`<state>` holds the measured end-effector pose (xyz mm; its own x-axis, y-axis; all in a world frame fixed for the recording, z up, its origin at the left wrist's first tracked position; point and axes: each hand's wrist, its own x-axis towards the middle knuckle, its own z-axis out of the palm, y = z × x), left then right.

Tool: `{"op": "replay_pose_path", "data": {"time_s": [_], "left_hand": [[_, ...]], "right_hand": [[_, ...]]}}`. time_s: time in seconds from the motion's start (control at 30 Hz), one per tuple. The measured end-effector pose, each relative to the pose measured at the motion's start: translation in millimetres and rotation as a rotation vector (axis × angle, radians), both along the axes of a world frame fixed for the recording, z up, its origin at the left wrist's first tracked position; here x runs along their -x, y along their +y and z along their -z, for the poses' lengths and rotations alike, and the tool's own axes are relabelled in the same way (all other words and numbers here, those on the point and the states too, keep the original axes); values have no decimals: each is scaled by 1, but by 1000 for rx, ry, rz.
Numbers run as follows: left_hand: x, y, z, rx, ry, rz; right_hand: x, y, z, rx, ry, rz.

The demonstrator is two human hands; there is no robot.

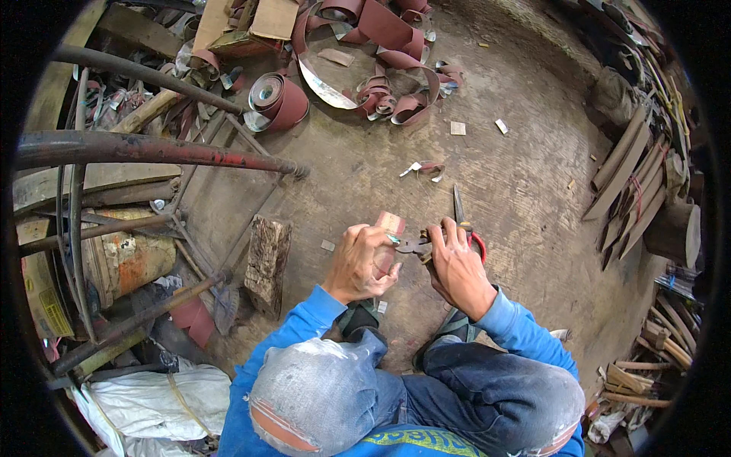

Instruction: The person opens a drawer, retrieves a roll of sandpaper, and walks to a cluttered floor area. Sitting cross-legged, they use red-handled scissors to cut a strip from the roll, then peel and separate the strip from the backing.

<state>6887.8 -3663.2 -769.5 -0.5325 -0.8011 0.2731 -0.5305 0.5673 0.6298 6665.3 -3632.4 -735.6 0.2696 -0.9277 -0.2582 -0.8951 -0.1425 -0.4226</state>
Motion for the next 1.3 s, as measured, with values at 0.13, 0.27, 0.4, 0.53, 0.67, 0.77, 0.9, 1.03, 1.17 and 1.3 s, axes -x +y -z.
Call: {"op": "replay_pose_path", "data": {"time_s": [0.13,0.27,0.4,0.53,0.67,0.77,0.9,1.03,1.17,1.3], "left_hand": [[6,-3,5,38,67,-1],[10,-6,8,37,102,32],[8,-5,13,42,113,7],[4,0,15,-48,67,-27],[11,-1,2,-320,363,-108],[12,-20,-29,-855,612,-216],[-8,-68,-95,-704,-4,635],[19,-60,-148,-369,-337,843],[53,-46,-162,-443,-112,1003],[44,-32,-182,-391,-14,1131]], "right_hand": [[3,-10,-2,-1,44,-99],[11,-21,-5,-27,68,-149],[14,-26,-3,38,61,-218],[9,-26,9,146,41,-213],[13,-29,20,-78,-82,-196],[29,-27,8,-86,-168,-297],[60,-18,-39,-21,-257,-500],[75,-24,-97,-20,-282,-667],[74,-26,-148,-18,-206,-717],[73,-13,-186,-236,-332,-675]]}}
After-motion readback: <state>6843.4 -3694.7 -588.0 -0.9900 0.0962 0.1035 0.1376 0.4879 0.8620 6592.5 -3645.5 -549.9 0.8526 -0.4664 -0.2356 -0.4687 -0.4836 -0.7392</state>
